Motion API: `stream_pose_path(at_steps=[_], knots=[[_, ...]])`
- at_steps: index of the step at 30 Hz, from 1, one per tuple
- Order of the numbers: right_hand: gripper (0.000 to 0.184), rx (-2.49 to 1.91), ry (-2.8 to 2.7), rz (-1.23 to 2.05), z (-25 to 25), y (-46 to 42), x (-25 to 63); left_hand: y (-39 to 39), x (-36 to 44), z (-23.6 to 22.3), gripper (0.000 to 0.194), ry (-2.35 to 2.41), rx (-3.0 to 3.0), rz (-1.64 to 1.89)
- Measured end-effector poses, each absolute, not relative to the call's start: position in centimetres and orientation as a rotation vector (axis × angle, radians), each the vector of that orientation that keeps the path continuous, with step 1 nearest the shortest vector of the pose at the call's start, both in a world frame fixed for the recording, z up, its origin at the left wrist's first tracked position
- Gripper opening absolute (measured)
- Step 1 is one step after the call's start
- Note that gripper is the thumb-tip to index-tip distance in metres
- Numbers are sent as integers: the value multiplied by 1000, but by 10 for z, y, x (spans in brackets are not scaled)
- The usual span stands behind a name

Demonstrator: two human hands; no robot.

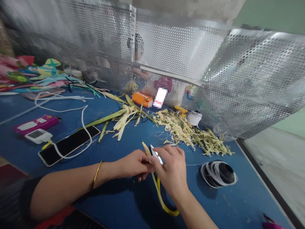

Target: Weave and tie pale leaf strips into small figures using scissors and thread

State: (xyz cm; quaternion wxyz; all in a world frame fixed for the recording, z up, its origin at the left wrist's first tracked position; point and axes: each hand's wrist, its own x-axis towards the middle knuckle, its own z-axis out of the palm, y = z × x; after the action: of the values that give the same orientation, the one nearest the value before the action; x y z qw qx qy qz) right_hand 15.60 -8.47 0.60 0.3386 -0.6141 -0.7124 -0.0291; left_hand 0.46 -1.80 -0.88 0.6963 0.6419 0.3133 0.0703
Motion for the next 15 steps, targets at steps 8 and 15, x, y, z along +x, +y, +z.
stream_pose_path(at_steps=[8,15], knots=[[32,-1537,-1804,56,8,-86,143,-23,3,-11,24,621,1552,198],[10,-1448,-1715,-119,9,-98,140,-10,4,-8,18,788,1290,470]])
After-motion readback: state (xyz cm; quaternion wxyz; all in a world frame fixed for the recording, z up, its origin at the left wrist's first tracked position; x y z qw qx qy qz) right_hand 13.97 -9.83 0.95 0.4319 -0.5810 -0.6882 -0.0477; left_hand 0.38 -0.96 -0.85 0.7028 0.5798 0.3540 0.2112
